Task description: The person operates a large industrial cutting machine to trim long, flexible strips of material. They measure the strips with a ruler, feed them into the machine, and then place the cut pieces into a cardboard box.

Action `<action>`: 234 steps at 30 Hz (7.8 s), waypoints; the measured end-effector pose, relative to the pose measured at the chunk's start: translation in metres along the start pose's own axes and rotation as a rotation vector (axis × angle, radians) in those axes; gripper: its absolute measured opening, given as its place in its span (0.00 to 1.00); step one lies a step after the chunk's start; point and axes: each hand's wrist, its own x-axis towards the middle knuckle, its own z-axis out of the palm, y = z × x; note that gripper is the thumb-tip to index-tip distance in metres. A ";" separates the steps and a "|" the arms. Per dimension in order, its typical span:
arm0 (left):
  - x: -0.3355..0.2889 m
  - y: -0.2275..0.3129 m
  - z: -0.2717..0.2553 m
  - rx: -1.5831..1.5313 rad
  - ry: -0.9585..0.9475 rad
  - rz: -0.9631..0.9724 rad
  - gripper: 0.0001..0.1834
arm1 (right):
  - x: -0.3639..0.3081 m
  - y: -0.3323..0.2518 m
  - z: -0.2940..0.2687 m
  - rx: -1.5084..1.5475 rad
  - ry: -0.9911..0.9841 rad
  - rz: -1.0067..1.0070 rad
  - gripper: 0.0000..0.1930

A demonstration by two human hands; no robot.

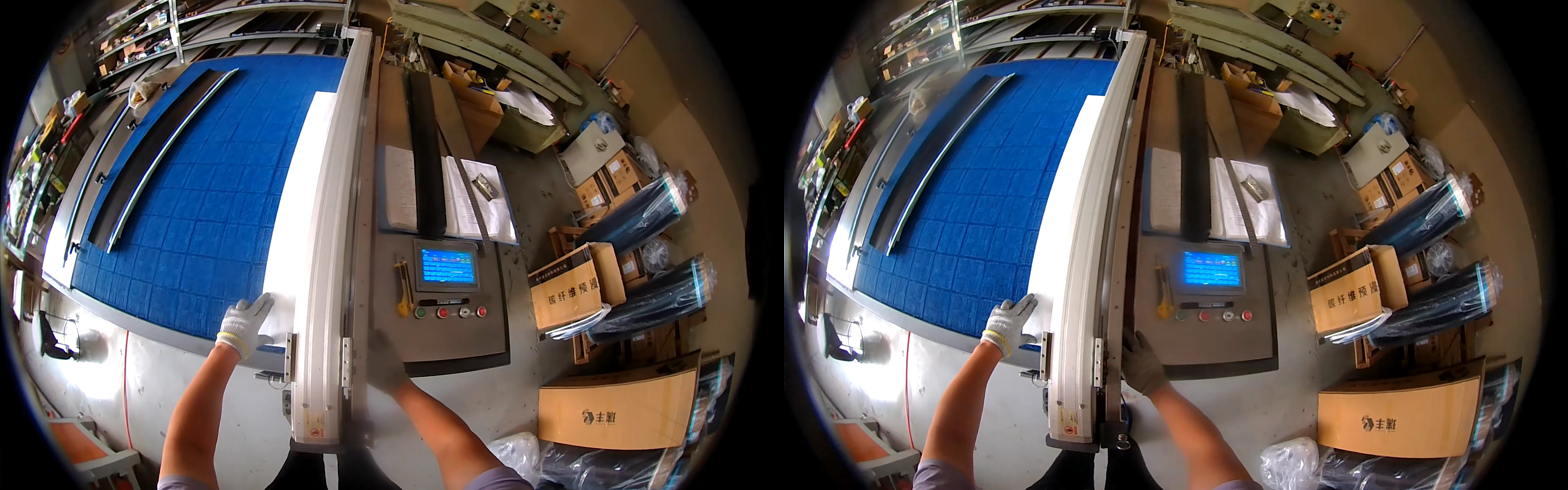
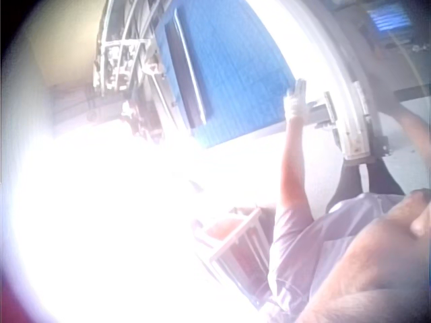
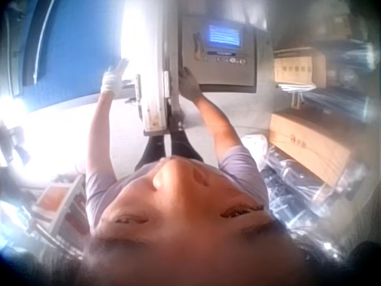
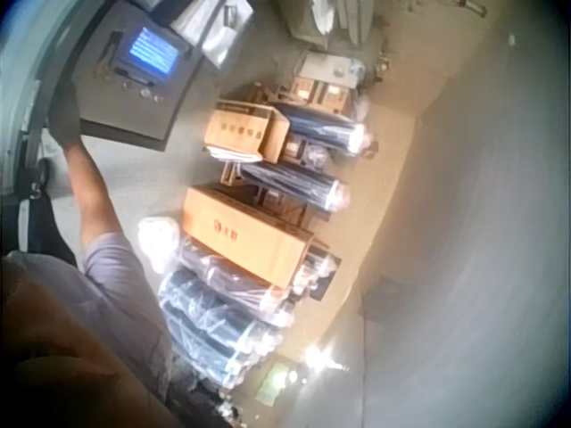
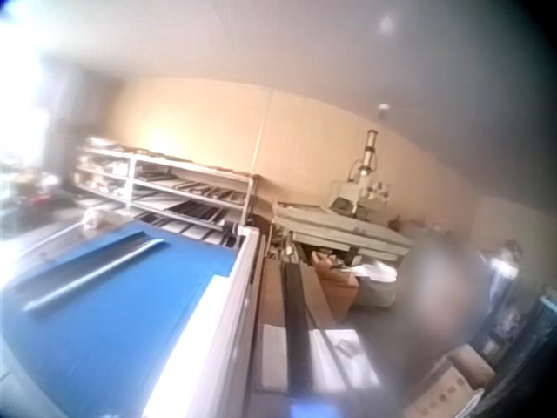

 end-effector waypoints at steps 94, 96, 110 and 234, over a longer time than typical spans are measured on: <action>0.020 -0.017 -0.005 0.141 -0.218 -0.015 0.61 | -0.017 0.074 0.000 -0.018 0.591 0.968 0.26; 0.020 -0.019 -0.003 0.086 -0.202 -0.021 0.60 | -0.016 0.074 -0.001 0.006 0.585 0.973 0.26; 0.022 -0.016 -0.006 0.184 -0.281 -0.020 0.63 | -0.014 0.073 -0.005 0.043 0.616 0.961 0.25; -0.058 -0.091 0.080 -0.064 0.633 -0.806 0.29 | -0.014 0.073 0.009 -0.050 0.712 0.939 0.23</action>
